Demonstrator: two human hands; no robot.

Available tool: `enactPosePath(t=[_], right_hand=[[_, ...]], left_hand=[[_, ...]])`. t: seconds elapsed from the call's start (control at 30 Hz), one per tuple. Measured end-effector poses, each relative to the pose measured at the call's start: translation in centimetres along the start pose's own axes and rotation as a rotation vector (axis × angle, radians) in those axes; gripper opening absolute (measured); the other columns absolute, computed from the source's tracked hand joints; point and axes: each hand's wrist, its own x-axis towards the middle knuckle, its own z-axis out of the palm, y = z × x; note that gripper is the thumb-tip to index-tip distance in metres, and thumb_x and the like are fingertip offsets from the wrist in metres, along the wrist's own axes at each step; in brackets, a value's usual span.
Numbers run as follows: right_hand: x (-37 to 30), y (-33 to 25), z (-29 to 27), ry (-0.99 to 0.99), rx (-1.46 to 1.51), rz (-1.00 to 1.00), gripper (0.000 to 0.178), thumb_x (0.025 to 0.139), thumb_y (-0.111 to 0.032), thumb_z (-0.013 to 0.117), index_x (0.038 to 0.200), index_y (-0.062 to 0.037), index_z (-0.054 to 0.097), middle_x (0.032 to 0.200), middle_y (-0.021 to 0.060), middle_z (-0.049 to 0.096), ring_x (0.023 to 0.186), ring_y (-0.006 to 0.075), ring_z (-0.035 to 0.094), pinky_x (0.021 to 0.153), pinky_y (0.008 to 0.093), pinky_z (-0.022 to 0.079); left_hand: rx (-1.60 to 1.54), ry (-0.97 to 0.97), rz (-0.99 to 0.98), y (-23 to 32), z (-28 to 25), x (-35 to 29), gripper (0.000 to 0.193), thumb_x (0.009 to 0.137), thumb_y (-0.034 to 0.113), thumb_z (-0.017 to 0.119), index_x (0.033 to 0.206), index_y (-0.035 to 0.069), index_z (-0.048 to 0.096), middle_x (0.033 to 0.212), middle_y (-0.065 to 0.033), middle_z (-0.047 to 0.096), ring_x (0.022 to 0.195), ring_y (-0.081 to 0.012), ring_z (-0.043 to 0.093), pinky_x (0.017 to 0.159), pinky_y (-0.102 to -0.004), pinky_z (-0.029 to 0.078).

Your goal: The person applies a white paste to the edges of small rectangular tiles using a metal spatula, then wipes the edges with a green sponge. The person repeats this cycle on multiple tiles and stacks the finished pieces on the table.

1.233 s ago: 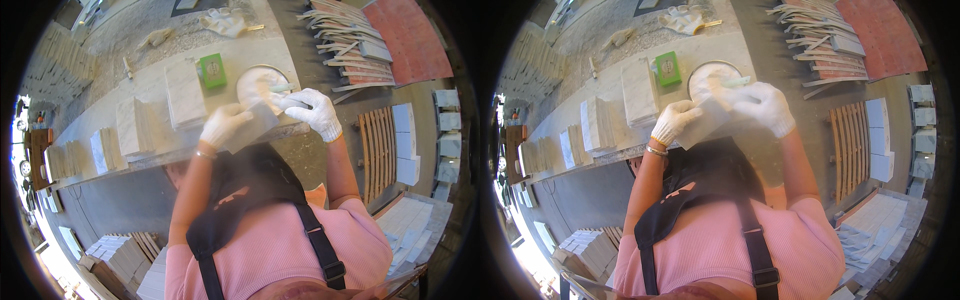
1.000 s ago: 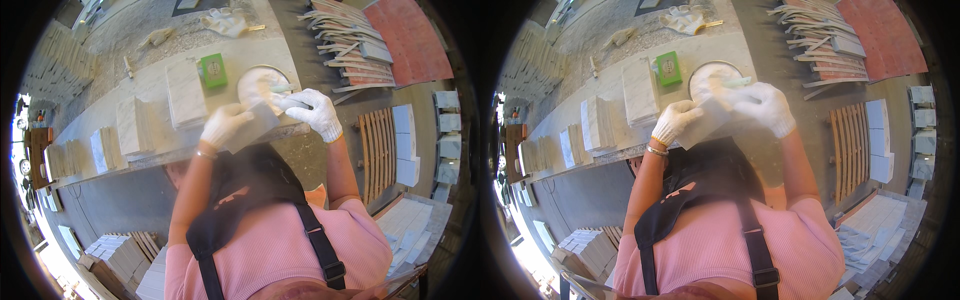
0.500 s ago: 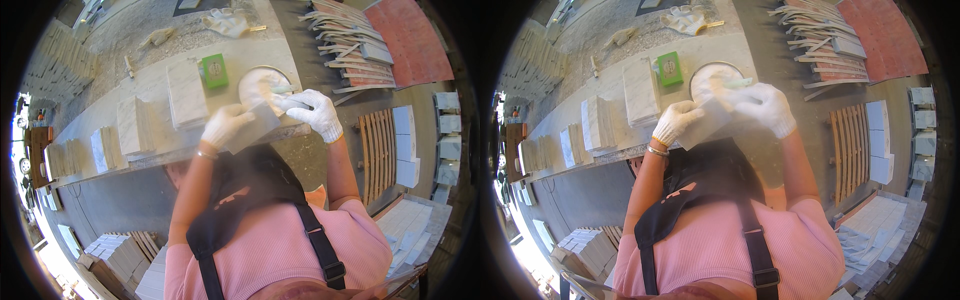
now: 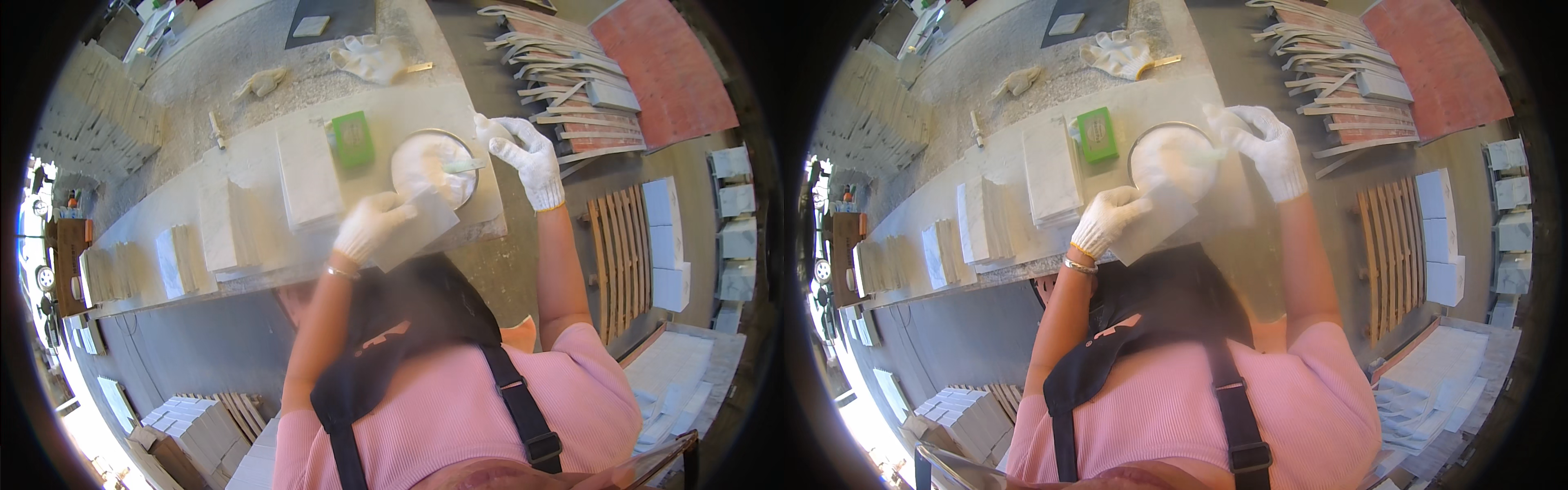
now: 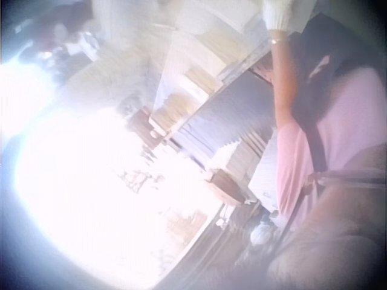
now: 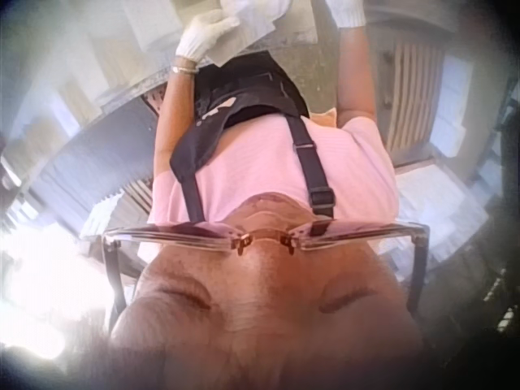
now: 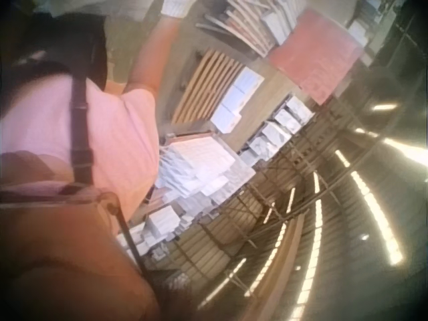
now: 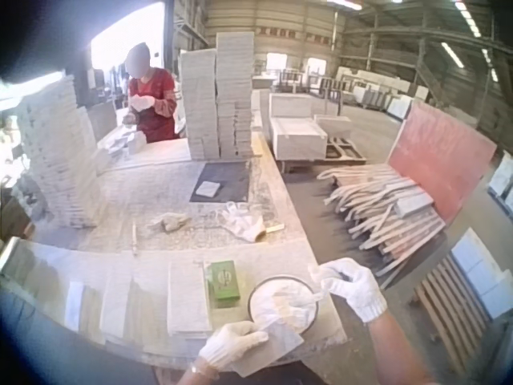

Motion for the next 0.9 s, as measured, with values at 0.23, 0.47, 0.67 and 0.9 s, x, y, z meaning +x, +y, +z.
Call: enactPosePath(t=[0.23, 0.47, 0.67, 0.9], right_hand=[[8.0, 3.1, 1.4, -0.068, -0.036, -0.005, 0.041, 0.088, -0.012, 0.083, 0.126, -0.0013, 0.07, 0.116, 0.0026, 0.073, 0.109, 0.0111, 0.064, 0.098, 0.0282, 0.05], [10.8, 5.3, 3.8, -0.171, -0.374, 0.088, 0.048, 0.08, -0.025, 0.084, 0.124, -0.007, 0.072, 0.12, 0.0137, 0.075, 0.105, 0.0221, 0.072, 0.092, 0.0348, 0.056], [8.1, 4.1, 1.9, -0.074, -0.215, 0.001, 0.04, 0.089, -0.028, 0.08, 0.123, -0.0076, 0.074, 0.115, 0.0071, 0.076, 0.103, 0.0144, 0.069, 0.094, 0.0303, 0.053], [0.2, 1.1, -0.1, -0.17, -0.463, 0.097, 0.034, 0.093, -0.028, 0.076, 0.119, -0.0058, 0.076, 0.111, 0.0073, 0.077, 0.1, 0.0134, 0.07, 0.091, 0.0295, 0.054]], left_hand=[[-0.169, -0.024, -0.079, 0.8, 0.2, -0.4, 0.037, 0.094, 0.033, 0.072, 0.1, -0.003, 0.075, 0.083, -0.0064, 0.071, 0.074, -0.0116, 0.061, 0.07, -0.0312, 0.052], [-0.857, -0.12, -0.274, 0.0, 2.0, -0.1, 0.04, 0.101, 0.027, 0.068, 0.126, -0.005, 0.068, 0.11, -0.0074, 0.074, 0.092, -0.0161, 0.069, 0.084, -0.0307, 0.055], [-0.891, -0.031, -0.185, 0.9, 3.1, -1.3, 0.04, 0.101, 0.028, 0.068, 0.124, -0.004, 0.069, 0.108, -0.0063, 0.073, 0.092, -0.015, 0.067, 0.084, -0.0297, 0.054], [-0.235, 0.138, -0.024, 2.3, 2.8, -2.5, 0.037, 0.098, 0.031, 0.069, 0.114, -0.002, 0.073, 0.094, -0.0026, 0.072, 0.085, -0.0099, 0.064, 0.079, -0.0285, 0.052]])
